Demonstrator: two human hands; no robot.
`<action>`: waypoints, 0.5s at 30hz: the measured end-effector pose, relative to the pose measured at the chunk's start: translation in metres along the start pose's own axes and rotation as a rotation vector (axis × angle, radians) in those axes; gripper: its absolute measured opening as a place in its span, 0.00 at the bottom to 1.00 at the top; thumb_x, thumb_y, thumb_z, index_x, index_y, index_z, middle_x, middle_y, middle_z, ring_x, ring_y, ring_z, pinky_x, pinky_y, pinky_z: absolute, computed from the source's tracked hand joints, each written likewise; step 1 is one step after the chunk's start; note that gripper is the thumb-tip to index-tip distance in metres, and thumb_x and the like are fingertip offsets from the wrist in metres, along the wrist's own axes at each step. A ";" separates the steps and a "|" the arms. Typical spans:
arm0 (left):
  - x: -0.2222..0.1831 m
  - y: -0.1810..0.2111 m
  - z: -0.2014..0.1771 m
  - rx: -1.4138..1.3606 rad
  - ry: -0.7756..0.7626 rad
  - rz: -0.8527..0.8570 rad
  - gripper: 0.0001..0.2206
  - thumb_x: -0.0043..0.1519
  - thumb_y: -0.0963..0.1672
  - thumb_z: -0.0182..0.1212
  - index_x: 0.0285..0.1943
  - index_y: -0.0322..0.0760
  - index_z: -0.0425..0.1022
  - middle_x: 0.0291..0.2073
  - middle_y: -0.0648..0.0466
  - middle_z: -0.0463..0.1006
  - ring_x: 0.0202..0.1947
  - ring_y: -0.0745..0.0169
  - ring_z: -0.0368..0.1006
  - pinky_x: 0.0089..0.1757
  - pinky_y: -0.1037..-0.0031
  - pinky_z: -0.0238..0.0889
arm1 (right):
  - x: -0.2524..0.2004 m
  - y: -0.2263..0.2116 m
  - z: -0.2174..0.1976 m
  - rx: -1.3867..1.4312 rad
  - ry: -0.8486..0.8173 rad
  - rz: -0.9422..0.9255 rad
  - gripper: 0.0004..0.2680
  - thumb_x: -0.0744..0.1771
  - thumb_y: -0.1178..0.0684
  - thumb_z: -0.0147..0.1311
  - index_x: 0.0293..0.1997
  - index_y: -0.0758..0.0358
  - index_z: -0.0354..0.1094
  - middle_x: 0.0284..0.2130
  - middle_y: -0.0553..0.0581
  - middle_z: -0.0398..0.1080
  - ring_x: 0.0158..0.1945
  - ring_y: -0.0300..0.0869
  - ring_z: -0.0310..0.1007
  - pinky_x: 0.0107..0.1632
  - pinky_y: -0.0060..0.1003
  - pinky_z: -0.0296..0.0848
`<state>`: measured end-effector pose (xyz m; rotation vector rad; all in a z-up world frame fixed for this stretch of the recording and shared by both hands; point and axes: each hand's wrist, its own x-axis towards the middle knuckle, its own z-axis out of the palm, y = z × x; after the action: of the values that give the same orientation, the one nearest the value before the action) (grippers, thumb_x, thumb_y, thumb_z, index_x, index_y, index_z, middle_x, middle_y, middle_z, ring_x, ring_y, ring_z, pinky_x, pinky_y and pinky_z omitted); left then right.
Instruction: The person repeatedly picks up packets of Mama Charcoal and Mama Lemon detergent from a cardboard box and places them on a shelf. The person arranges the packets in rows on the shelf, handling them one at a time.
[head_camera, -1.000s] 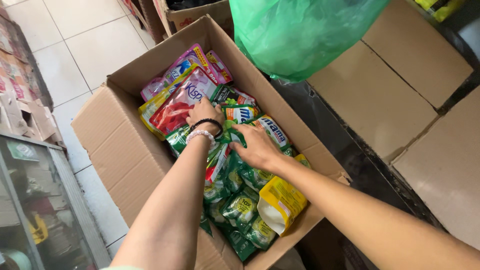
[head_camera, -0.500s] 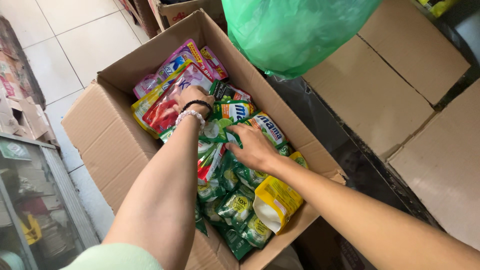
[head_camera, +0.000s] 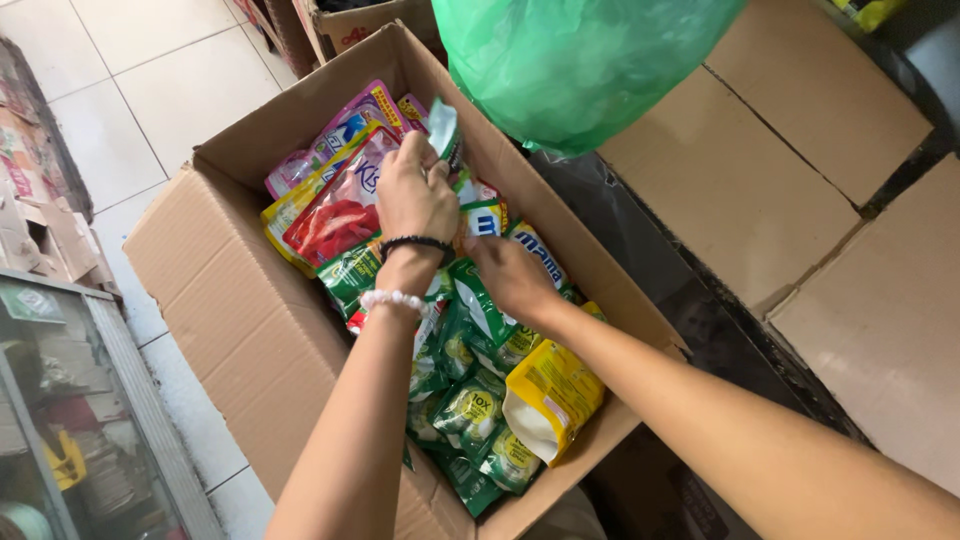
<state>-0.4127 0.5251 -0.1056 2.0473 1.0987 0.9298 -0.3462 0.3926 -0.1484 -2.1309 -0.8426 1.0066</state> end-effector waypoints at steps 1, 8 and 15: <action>-0.002 0.004 -0.004 -0.017 0.043 -0.015 0.05 0.60 0.39 0.61 0.41 0.35 0.70 0.36 0.42 0.76 0.39 0.40 0.74 0.41 0.57 0.66 | 0.005 0.002 0.000 0.147 -0.002 -0.016 0.25 0.70 0.33 0.38 0.59 0.67 0.71 0.48 0.70 0.77 0.53 0.53 0.78 0.56 0.45 0.71; -0.033 0.034 -0.042 -0.286 0.287 -0.230 0.07 0.65 0.40 0.58 0.39 0.34 0.63 0.32 0.51 0.73 0.32 0.61 0.73 0.35 0.67 0.72 | 0.010 -0.005 -0.002 0.818 -0.216 0.229 0.39 0.62 0.17 0.34 0.71 0.61 0.55 0.54 0.65 0.71 0.55 0.51 0.73 0.57 0.50 0.71; -0.086 0.057 -0.066 -0.760 0.338 -0.275 0.08 0.69 0.40 0.55 0.42 0.33 0.58 0.38 0.57 0.65 0.38 0.73 0.67 0.34 0.72 0.80 | -0.012 -0.037 -0.008 1.675 -0.790 0.189 0.38 0.63 0.13 0.48 0.59 0.67 0.66 0.41 0.61 0.71 0.43 0.47 0.74 0.55 0.47 0.75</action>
<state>-0.4762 0.4373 -0.0493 1.1235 0.9529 1.3218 -0.3560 0.4036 -0.1122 -0.3484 0.1003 1.7384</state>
